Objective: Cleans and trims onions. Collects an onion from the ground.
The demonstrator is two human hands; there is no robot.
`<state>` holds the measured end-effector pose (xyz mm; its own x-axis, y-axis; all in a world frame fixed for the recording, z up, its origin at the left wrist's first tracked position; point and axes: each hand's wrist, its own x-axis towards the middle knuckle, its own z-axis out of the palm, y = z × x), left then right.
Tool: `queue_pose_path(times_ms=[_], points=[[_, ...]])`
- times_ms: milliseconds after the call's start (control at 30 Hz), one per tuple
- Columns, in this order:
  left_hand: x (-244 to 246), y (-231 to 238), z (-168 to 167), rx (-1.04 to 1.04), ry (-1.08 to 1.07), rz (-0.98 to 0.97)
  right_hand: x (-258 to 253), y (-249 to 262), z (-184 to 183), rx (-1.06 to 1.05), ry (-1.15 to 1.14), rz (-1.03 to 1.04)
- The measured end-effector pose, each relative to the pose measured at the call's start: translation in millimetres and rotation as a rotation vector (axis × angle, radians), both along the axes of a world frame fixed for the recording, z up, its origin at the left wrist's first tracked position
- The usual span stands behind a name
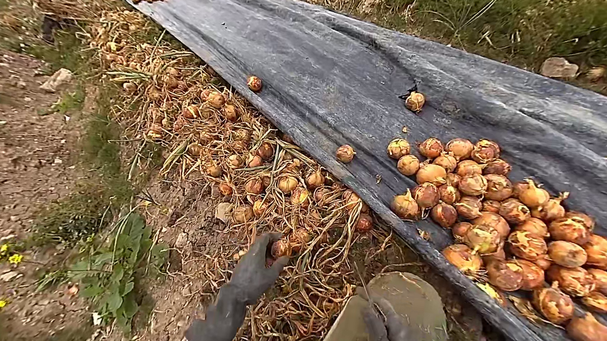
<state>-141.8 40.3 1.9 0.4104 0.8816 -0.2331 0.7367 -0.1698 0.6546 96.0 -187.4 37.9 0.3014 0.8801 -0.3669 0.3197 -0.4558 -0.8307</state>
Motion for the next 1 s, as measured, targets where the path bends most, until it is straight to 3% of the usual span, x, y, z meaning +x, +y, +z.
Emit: queue_pose_path(times_ms=[133,233,300,367,433,500,600,700,800,867,933,1000], points=[[24.0,-92.7,70.7,-0.048,-0.304,-0.290,-25.4,23.0,0.2,0.169,0.232,0.026],[36.6,-121.6,85.6,-0.076,-0.256,-0.403,-35.2,20.1,0.9,0.342,0.456,-0.012],[33.5,-126.4,88.7,-0.125,-0.148,-0.390,-32.8,15.4,5.5,0.346,0.315,0.007],[28.4,-126.2,94.2,-0.192,0.000,-0.382,-28.8,6.4,7.0,0.394,-0.035,0.012],[24.9,-122.8,99.4,-0.244,0.082,-0.367,-23.8,-1.2,4.8,0.487,-0.191,-0.081],[27.3,-119.8,111.3,-0.199,0.121,-0.331,-14.4,-11.2,11.5,0.365,-0.192,-0.127],[46.0,-122.3,135.0,-0.008,0.223,-0.389,-5.1,-22.6,14.4,0.005,-0.167,0.093],[79.5,-132.6,158.9,-0.095,0.431,-0.540,-16.6,-23.5,9.0,0.064,0.033,0.035],[88.3,-142.3,131.4,-0.142,0.385,-0.727,-18.9,-17.0,-2.2,0.104,0.290,-0.126],[86.7,-142.3,109.8,-0.118,0.306,-0.774,-11.4,-13.1,5.1,0.137,0.311,-0.116],[86.1,-128.6,114.7,-0.209,0.359,-0.710,3.9,-9.2,21.6,0.178,0.146,-0.087],[69.0,-94.2,96.6,-0.214,0.362,-0.474,24.5,2.5,7.0,0.374,0.036,-0.266]])
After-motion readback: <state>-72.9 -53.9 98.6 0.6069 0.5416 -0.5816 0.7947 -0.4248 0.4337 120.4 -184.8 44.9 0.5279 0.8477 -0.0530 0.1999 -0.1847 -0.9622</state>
